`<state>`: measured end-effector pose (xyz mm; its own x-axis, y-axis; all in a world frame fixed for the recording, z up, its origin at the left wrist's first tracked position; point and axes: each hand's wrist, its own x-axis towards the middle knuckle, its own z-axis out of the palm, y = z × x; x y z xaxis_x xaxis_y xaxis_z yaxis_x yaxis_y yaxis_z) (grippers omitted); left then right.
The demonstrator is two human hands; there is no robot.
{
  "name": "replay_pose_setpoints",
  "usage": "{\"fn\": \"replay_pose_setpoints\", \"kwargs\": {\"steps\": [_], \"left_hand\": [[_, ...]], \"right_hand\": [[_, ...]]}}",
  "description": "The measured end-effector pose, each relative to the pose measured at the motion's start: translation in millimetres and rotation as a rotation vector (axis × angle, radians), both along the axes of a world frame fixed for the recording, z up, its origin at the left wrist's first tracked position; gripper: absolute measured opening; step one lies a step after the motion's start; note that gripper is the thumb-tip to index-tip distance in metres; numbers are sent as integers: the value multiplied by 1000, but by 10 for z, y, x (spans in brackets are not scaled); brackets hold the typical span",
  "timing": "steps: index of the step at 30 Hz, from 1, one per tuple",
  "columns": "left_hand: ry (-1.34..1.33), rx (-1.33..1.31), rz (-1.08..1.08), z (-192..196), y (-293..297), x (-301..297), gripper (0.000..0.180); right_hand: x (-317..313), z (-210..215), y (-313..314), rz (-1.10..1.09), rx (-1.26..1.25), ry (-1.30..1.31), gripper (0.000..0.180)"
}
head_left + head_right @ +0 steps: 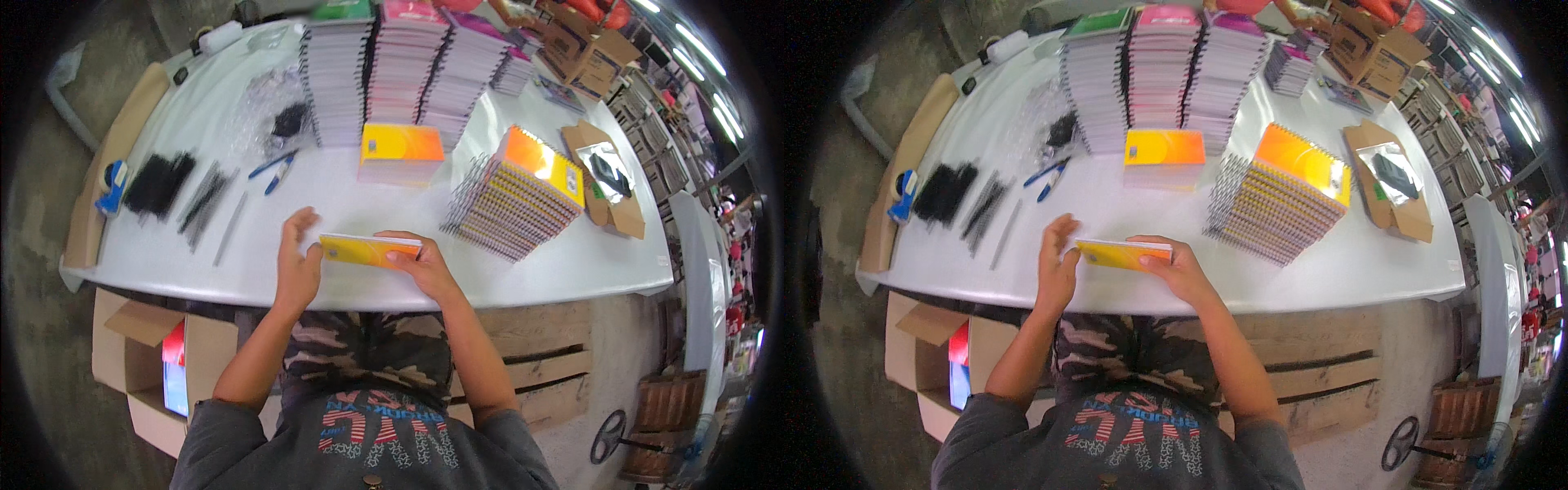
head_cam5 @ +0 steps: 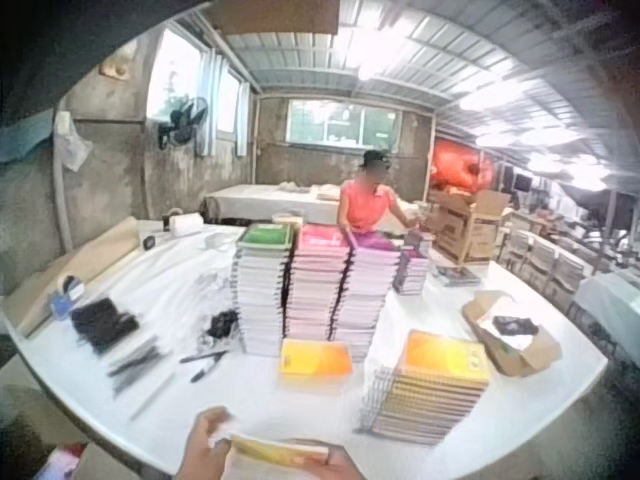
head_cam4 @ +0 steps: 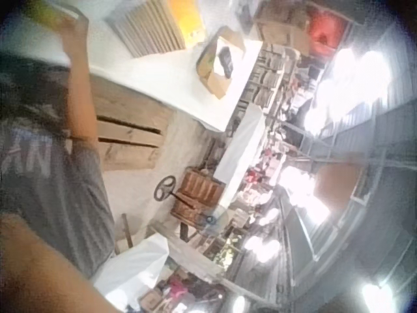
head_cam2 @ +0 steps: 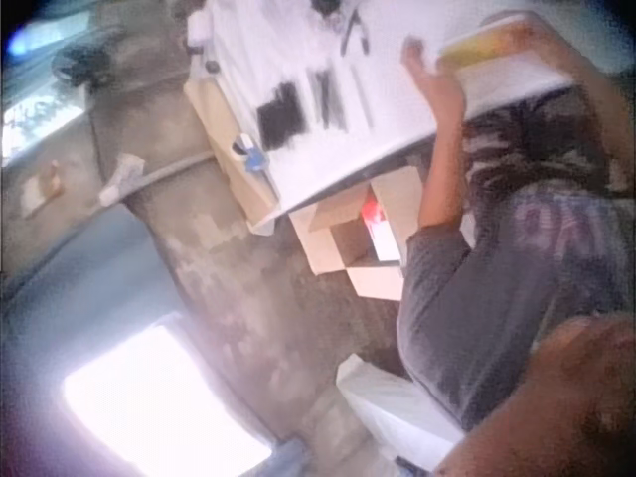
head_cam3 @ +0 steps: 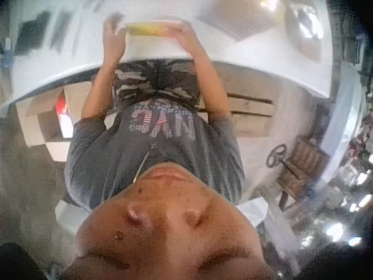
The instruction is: The person inserts a spiral binding into the holes of a notebook cover and pages by hand, repeats this for several notebooks, and places each bound notebook onto a stack.
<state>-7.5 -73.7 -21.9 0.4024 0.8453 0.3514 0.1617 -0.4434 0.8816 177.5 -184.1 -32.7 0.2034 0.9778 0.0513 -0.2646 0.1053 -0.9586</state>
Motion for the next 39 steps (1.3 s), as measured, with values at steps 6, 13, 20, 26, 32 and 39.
{"fn": "replay_pose_setpoints", "kwargs": {"steps": [6, 13, 20, 26, 32, 39], "left_hand": [[-55, -413, -169, -205, -109, 89, 35], [-150, -444, -191, -194, -258, 206, 33], [249, -201, -380, -41, -59, -104, 31], [773, 448, 473, -137, 1169, -627, 23], [424, 94, 35, -59, 878, -482, 25], [550, 42, -375, 363, 338, -303, 38]], "right_hand": [[-89, -58, -38, -75, -32, -152, 29], [-74, -130, -55, -24, -5, -211, 30], [-70, -33, -96, 124, 17, -269, 44], [-154, -66, -72, -48, 14, -374, 32], [-160, -28, -86, -130, -25, -306, 31], [-152, -106, -74, -134, -4, -268, 30]]}}
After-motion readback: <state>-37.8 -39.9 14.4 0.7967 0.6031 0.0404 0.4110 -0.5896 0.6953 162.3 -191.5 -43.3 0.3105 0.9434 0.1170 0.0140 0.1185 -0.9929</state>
